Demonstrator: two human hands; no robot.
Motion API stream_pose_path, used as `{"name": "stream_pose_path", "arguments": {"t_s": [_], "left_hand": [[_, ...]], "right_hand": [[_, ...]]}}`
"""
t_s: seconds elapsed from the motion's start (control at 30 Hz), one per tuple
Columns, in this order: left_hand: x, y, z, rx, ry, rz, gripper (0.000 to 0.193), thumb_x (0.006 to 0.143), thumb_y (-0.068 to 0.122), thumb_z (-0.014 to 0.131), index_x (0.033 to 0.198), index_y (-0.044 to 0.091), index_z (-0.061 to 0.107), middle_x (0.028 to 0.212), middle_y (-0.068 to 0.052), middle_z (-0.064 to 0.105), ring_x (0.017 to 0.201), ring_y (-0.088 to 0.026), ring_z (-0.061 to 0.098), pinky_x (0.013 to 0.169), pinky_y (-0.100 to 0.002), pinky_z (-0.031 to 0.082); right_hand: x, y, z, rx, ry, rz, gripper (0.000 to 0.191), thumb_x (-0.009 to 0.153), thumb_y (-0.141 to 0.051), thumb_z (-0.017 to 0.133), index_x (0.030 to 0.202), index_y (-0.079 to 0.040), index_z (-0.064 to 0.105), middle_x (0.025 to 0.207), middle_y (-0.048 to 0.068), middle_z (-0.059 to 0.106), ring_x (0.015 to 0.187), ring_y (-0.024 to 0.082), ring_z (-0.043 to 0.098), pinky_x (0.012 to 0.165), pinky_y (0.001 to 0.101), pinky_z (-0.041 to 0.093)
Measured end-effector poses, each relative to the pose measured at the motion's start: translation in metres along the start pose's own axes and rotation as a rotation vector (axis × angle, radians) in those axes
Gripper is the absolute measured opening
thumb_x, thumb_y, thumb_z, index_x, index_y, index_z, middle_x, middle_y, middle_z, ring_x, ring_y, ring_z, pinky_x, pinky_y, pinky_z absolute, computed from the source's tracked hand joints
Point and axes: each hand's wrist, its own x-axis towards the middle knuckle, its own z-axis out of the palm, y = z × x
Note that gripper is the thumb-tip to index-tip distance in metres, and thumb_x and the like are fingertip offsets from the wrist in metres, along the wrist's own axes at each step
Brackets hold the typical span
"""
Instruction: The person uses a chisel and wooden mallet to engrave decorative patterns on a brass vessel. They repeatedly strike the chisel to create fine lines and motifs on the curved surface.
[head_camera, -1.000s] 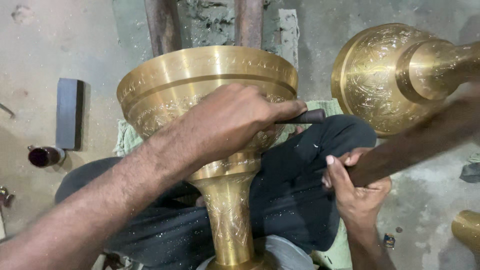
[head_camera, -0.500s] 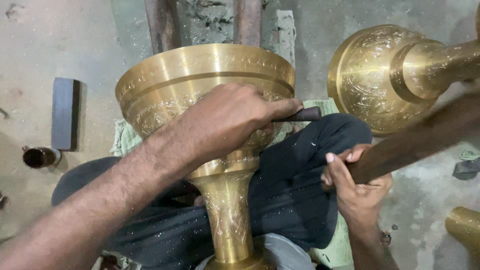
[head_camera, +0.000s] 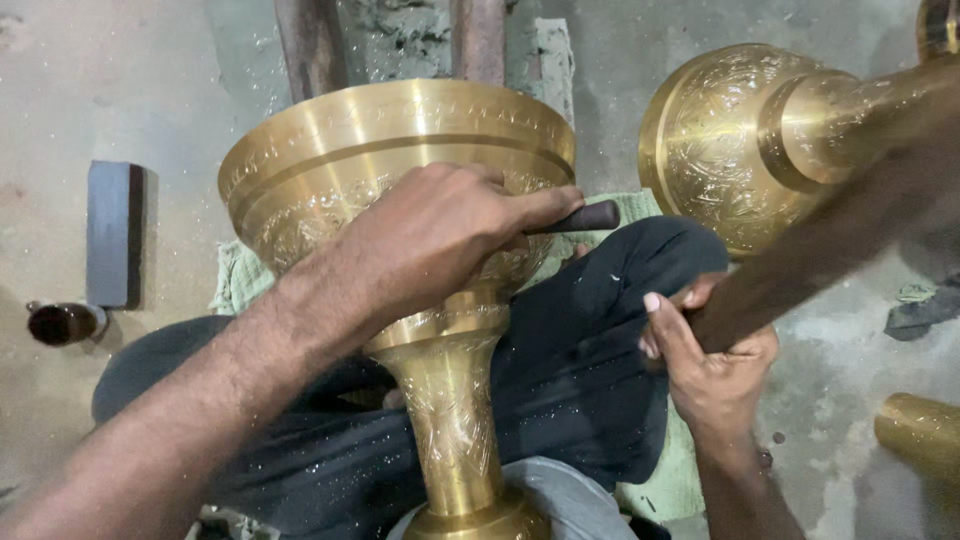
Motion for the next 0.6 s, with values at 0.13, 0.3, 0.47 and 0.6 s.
{"name": "stream_pose_path", "arguments": {"t_s": [0.13, 0.3, 0.47, 0.6], "left_hand": [[-0.002, -0.001, 0.001, -0.017, -0.026, -0.008, 0.044, 0.094, 0.016, 0.07, 0.138, 0.019, 0.064, 0.076, -0.011, 0.074, 0.07, -0.022, 0.073, 0.06, -0.038, 0.065], [-0.005, -0.002, 0.002, 0.021, -0.034, -0.06, 0.045, 0.097, 0.015, 0.067, 0.142, 0.022, 0.061, 0.075, -0.011, 0.072, 0.067, -0.02, 0.072, 0.06, -0.038, 0.065], [-0.01, -0.002, 0.003, -0.015, 0.019, -0.057, 0.045, 0.097, 0.015, 0.066, 0.141, 0.025, 0.061, 0.082, -0.01, 0.075, 0.072, -0.021, 0.074, 0.064, -0.041, 0.065], [-0.014, -0.001, 0.003, 0.008, 0.056, -0.056, 0.043, 0.101, 0.011, 0.063, 0.141, 0.024, 0.061, 0.088, -0.009, 0.079, 0.076, -0.02, 0.077, 0.077, -0.043, 0.066]], "right_hand": [[-0.002, -0.006, 0.001, -0.6, -0.162, -0.032, 0.018, 0.088, 0.003, 0.078, 0.098, -0.003, 0.064, 0.08, 0.004, 0.065, 0.07, 0.008, 0.061, 0.062, 0.0217, 0.049], [-0.002, -0.01, 0.0, -0.213, -0.104, 0.075, 0.02, 0.091, 0.0, 0.075, 0.098, -0.008, 0.058, 0.073, 0.001, 0.067, 0.061, 0.007, 0.066, 0.053, 0.0219, 0.054], [-0.002, -0.015, 0.001, -0.311, -0.062, 0.017, 0.019, 0.094, -0.001, 0.077, 0.102, -0.006, 0.061, 0.079, 0.0, 0.062, 0.069, 0.007, 0.06, 0.06, 0.022, 0.05], [0.0, -0.022, 0.0, -0.807, -0.269, -0.082, 0.027, 0.086, -0.002, 0.08, 0.106, -0.001, 0.062, 0.077, 0.0, 0.068, 0.068, 0.007, 0.067, 0.059, 0.0225, 0.051]]}}
